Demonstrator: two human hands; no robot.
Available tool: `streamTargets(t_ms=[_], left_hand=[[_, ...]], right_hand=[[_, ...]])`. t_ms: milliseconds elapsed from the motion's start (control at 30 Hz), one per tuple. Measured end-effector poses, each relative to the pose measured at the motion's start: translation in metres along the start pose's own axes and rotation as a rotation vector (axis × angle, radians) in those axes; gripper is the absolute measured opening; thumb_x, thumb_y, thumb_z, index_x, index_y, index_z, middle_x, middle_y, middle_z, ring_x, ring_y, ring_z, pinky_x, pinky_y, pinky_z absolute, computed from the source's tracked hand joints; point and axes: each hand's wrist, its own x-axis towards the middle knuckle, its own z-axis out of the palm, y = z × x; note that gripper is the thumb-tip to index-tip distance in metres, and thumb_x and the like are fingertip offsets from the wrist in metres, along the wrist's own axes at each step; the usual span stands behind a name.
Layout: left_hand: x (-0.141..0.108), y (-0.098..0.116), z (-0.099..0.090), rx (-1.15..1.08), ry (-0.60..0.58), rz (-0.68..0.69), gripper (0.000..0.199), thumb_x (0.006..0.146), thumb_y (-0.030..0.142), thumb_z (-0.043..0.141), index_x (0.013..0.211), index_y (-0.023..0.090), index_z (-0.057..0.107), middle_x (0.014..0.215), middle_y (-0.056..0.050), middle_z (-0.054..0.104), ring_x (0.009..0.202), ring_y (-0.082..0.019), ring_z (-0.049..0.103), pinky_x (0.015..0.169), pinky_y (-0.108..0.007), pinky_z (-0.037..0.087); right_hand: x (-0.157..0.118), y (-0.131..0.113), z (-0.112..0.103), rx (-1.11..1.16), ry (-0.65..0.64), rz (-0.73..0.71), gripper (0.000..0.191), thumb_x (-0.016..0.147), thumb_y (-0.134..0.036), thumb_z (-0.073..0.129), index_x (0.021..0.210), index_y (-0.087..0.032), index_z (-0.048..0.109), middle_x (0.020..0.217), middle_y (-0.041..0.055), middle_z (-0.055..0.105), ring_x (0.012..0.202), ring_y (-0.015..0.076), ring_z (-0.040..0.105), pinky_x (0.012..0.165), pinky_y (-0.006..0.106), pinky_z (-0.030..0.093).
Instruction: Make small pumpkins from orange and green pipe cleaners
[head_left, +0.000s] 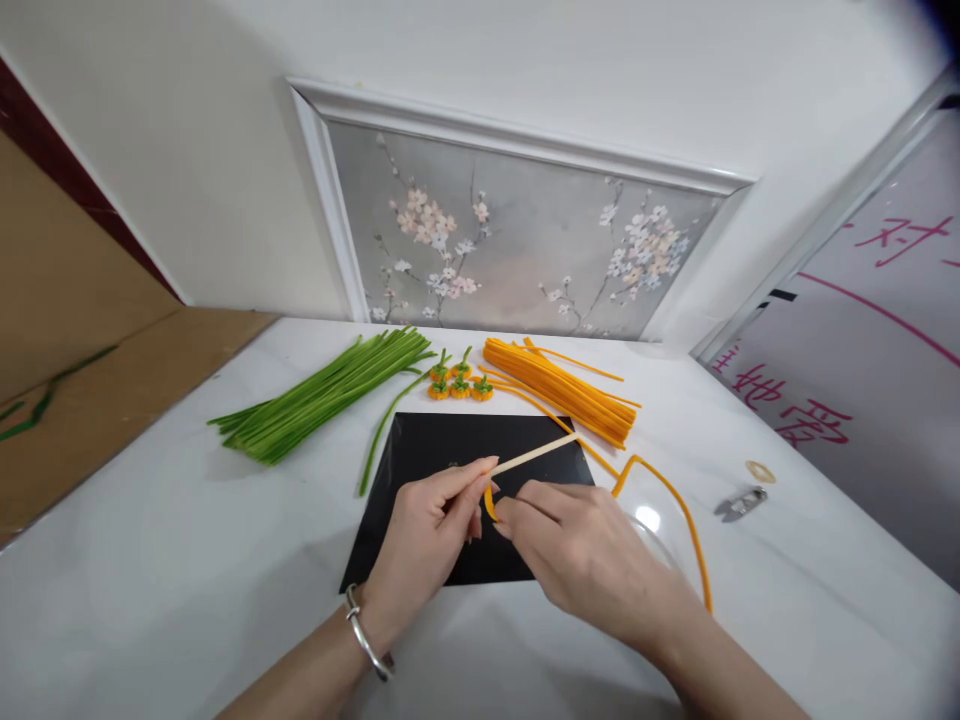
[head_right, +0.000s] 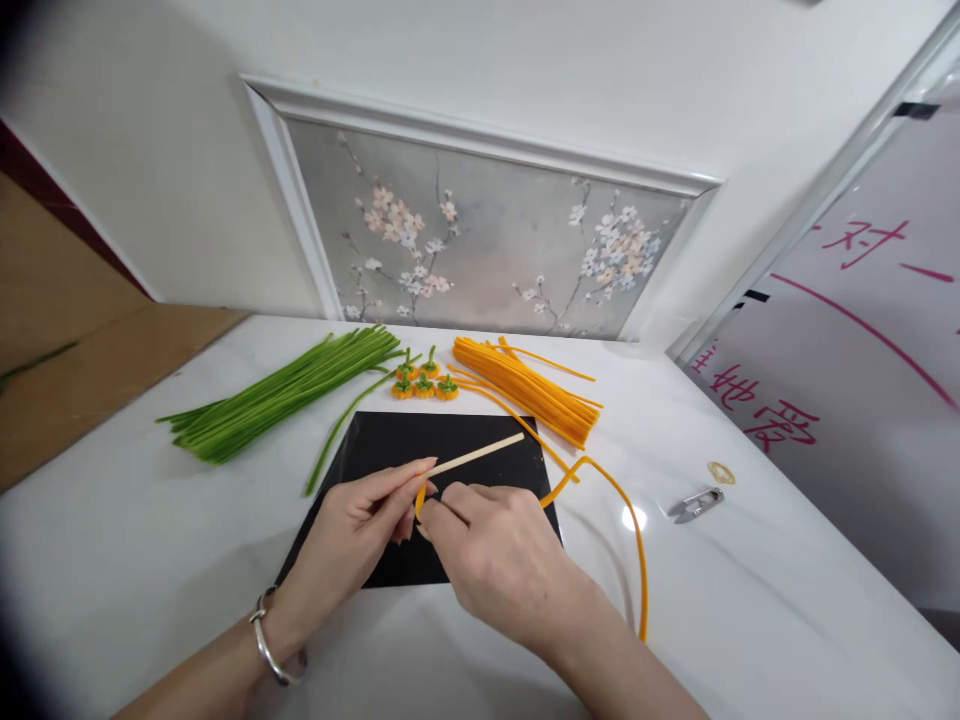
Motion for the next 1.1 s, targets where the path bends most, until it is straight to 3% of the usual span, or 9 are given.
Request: streamTargets(t_ms=[200, 333, 467, 567, 733, 833, 1000, 1100], left_hand=[[0.000, 0.011, -0.003, 0.077, -0.147, 0.189, 0.029, 0.097, 0.023, 0.041, 0.082, 0.017, 0.065, 0.064, 0.002, 0.053, 0.060, -0.010, 0.051, 0.060, -0.022, 0.040], [0.000, 0.018, -0.006, 0.105, -0.216, 0.189, 0.031, 0.096, 0.020, 0.040, 0.070, 0.018, 0.056, 0.066, 0.002, 0.055, 0.062, -0.010, 0.053, 0.062, -0.022, 0.040], [-0.001, 0.017, -0.006, 0.027, -0.271, 0.118, 0.018, 0.096, 0.021, 0.042, 0.094, 0.021, 0.059, 0.068, 0.004, 0.061, 0.065, -0.011, 0.059, 0.065, -0.022, 0.044], [0.000, 0.016, -0.006, -0.047, -0.267, 0.074, 0.023, 0.095, 0.017, 0.043, 0.116, 0.025, 0.048, 0.070, 0.007, 0.065, 0.068, -0.011, 0.063, 0.069, -0.022, 0.046], [0.001, 0.021, -0.008, -0.036, -0.358, 0.146, 0.021, 0.094, 0.016, 0.045, 0.112, 0.025, 0.053, 0.072, 0.006, 0.069, 0.072, -0.010, 0.065, 0.069, -0.021, 0.047], [0.000, 0.023, -0.009, -0.068, -0.385, 0.185, 0.020, 0.093, 0.016, 0.047, 0.107, 0.023, 0.059, 0.076, 0.003, 0.072, 0.074, -0.011, 0.067, 0.072, -0.021, 0.049], [-0.002, 0.025, -0.009, -0.068, -0.319, 0.204, 0.023, 0.092, 0.015, 0.050, 0.107, 0.024, 0.066, 0.078, 0.003, 0.074, 0.075, -0.011, 0.068, 0.074, -0.021, 0.050], [-0.002, 0.025, -0.011, -0.048, -0.262, 0.220, 0.023, 0.092, 0.016, 0.051, 0.106, 0.024, 0.067, 0.079, 0.002, 0.074, 0.075, -0.012, 0.068, 0.073, -0.022, 0.051]], right_hand=[[0.002, 0.009, -0.001, -0.043, 0.183, 0.099, 0.024, 0.096, -0.013, 0.043, 0.086, -0.018, 0.064, 0.078, 0.0021, 0.065, 0.067, 0.0137, 0.058, 0.062, 0.026, 0.039], [0.005, 0.021, -0.004, -0.036, 0.215, 0.216, 0.018, 0.096, -0.023, 0.050, 0.089, -0.020, 0.067, 0.081, 0.0028, 0.067, 0.072, 0.0142, 0.062, 0.064, 0.024, 0.041], [0.006, 0.034, -0.011, 0.127, 0.100, 0.296, 0.017, 0.095, -0.029, 0.054, 0.094, -0.022, 0.069, 0.090, 0.0024, 0.068, 0.077, 0.0137, 0.064, 0.070, 0.023, 0.045], [0.004, 0.044, -0.016, 0.250, -0.030, 0.301, 0.017, 0.094, -0.030, 0.055, 0.095, -0.024, 0.070, 0.088, 0.0009, 0.068, 0.075, 0.0128, 0.063, 0.072, 0.023, 0.046], [0.002, 0.059, -0.016, 0.453, -0.176, 0.230, 0.019, 0.095, -0.029, 0.053, 0.096, -0.023, 0.071, 0.086, 0.0001, 0.070, 0.077, 0.0129, 0.063, 0.073, 0.023, 0.045], [0.004, 0.061, -0.013, 0.590, -0.282, 0.229, 0.019, 0.093, -0.026, 0.053, 0.090, -0.021, 0.072, 0.078, -0.0015, 0.069, 0.069, 0.0108, 0.060, 0.065, 0.020, 0.044], [0.002, 0.058, -0.008, 0.634, -0.396, 0.307, 0.025, 0.092, -0.027, 0.050, 0.080, -0.019, 0.071, 0.063, -0.0040, 0.061, 0.058, 0.0095, 0.052, 0.052, 0.020, 0.037], [-0.005, 0.053, -0.005, 0.611, -0.388, 0.307, 0.029, 0.093, -0.032, 0.050, 0.072, -0.019, 0.066, 0.056, -0.0059, 0.051, 0.051, 0.0083, 0.044, 0.046, 0.020, 0.030]])
